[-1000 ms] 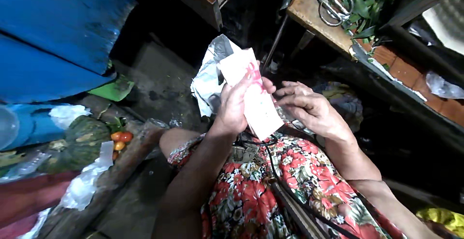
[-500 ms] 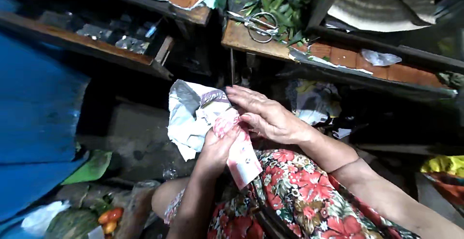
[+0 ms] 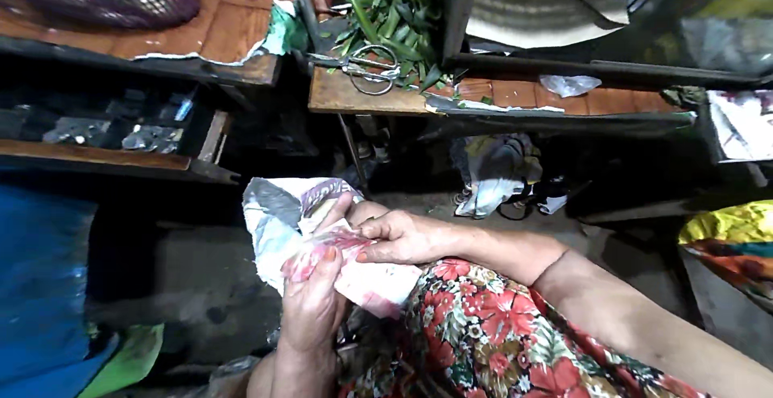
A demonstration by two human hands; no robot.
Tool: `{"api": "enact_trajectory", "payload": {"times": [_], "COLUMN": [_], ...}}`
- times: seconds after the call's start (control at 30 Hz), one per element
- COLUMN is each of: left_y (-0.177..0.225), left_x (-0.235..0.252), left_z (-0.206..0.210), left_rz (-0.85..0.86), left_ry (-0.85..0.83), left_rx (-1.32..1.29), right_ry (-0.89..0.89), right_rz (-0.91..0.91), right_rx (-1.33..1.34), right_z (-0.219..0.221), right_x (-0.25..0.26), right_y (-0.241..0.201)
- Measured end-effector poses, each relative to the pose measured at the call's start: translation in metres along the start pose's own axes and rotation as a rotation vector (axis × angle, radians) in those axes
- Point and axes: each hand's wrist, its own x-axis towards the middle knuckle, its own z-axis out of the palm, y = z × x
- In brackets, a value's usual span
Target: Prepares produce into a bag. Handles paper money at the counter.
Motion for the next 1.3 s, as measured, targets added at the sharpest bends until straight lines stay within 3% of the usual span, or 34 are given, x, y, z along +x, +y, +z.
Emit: {"api": "enact_trajectory", "payload": {"times": [0.2,0.37,0.43,0.5,0.63,0.83,0.93,1.07,1.2,1.3], "left_y": [0.003,0.008,0.007,0.006,0.004,0.002,-0.001,-0.006,-0.009,-0.002], "left_x": [0.008,0.005,0.003,0.003,0.006,0.008,0.008,0.010,0.010,0.009], "left_z": [-0.015,-0.002,0.002,0.003,0.004,0.011,0.015,0.015,0.023,0.041], "left_rz": [0.032,-0.284,-0.372,-0.343,-0.229,-0.167,-0.174,-0.127,-0.233,-0.303], "left_ry": [-0.297,-0.009,-0.015,-0.060,-0.009,0.061,0.053,0.015,-0.049,0.025], "left_rx": [0.007,0.108,0.133,0.144,0.159,0.225,0.275,0.248,0.166,0.140], "right_ry": [0.175,0.384,0.446,0.461,0.394,0.249,0.262,0.277,0.229,0.228], "right_rz": [-0.176,-0.470,-0.543,-0.505,-0.158,-0.020,-0.026,-0.133,-0.246,-0.213], "right_rx": [-0.046,-0.212,-0.270,-0.232,0.036,-0.001,0.138,0.096,0.034,0.070], "right_z": [-0.004,-0.005,-0.005,-0.006,-0.018,-0.029,-0.029,-0.030,-0.027,-0.028], "right_x": [0.000,0.003,0.006,0.004,-0.005,-0.015,-0.018,-0.024,-0.026,-0.028], "right_y": [0.007,0.019,0.021,0.019,0.002,0.005,0.013,0.012,0.014,0.016]}}
